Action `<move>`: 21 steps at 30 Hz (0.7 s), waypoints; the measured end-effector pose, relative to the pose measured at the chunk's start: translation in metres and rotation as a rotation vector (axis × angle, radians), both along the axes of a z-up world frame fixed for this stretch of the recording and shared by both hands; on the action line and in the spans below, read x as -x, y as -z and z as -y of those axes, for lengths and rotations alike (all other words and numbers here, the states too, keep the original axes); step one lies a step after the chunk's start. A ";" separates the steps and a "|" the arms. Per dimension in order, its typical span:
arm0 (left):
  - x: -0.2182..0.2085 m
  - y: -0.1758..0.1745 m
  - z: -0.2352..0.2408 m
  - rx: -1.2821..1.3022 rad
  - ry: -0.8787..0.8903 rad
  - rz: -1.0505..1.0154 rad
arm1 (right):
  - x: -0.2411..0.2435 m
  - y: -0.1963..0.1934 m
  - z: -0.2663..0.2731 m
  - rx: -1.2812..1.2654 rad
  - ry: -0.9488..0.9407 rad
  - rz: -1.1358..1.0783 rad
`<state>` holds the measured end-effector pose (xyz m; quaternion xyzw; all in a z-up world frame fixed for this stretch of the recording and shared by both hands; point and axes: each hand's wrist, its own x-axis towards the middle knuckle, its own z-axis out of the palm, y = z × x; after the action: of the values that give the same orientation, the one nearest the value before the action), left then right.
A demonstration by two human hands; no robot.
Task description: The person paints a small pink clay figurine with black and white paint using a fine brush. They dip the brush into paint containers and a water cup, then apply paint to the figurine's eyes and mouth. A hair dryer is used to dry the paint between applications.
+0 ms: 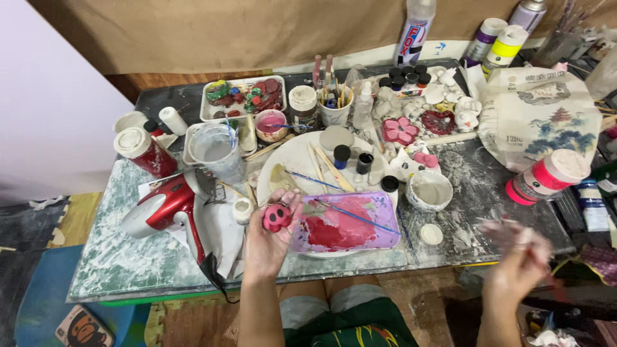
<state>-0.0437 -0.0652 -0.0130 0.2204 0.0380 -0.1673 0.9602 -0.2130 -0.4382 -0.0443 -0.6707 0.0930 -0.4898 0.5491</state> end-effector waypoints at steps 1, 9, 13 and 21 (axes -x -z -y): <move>0.001 -0.001 0.005 0.002 0.005 -0.002 | -0.001 -0.001 -0.005 0.041 -0.024 -0.066; 0.001 -0.009 -0.004 0.008 -0.083 0.001 | -0.003 0.012 -0.023 0.374 0.116 -0.314; 0.003 -0.013 -0.044 -0.002 -0.220 0.078 | -0.012 0.013 -0.028 0.276 -0.014 -0.146; 0.014 -0.013 -0.109 0.002 -0.507 0.101 | -0.046 -0.028 -0.093 0.254 -0.270 0.051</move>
<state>-0.0573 0.0439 0.0005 0.2108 0.0440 0.0898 0.9724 -0.1673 -0.3455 -0.0162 -0.7284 -0.0745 -0.4364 0.5229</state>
